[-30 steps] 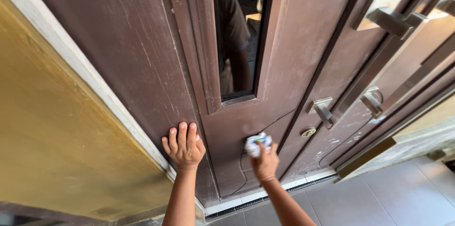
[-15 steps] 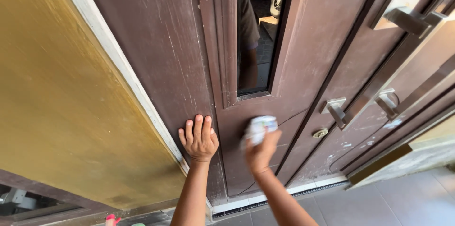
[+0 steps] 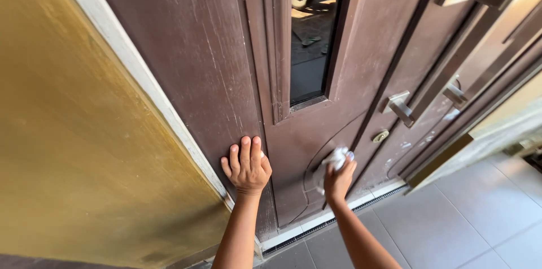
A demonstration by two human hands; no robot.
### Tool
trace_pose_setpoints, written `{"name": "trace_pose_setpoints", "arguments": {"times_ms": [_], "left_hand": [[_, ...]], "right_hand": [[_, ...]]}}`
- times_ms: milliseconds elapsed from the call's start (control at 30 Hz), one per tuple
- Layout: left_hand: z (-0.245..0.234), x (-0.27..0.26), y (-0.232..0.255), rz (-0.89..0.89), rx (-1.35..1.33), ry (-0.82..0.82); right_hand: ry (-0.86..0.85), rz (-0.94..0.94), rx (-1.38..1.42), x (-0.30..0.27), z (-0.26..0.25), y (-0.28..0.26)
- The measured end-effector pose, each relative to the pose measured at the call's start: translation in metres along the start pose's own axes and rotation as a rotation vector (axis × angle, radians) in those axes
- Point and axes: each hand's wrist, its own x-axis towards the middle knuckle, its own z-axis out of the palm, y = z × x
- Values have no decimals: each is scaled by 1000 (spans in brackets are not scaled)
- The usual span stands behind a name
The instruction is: Cleaning a wooden double door and its handles with a cloth.
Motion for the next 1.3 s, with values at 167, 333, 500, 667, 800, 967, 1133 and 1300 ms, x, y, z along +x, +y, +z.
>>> {"name": "trace_pose_setpoints", "arguments": {"times_ms": [167,333,500,667,800,967,1133,1300], "left_hand": [[1,0,1,11,-13,12],[0,1,0,15,-19,22],[-3,6,0,12,-41,25],[-5,8,-1,33,-36,20],[-5,9,-1,40,-31,27],[-2,11,2,32,-45,82],[-5,8,3,6,-65,23],[-10,21,21,-65,-133,-1]], "right_hand": [[253,246,304,35,-10,-70],[101,22,387,-17,4,-114],[-283,-158,184,-76,23,-69],[-276,400,129,-72,34,14],[52,379,206,6,5,2],[262,348,288,52,-24,-66],[226,-82,281,32,-36,-125],[-196,-193,239,24,-39,-114]]}}
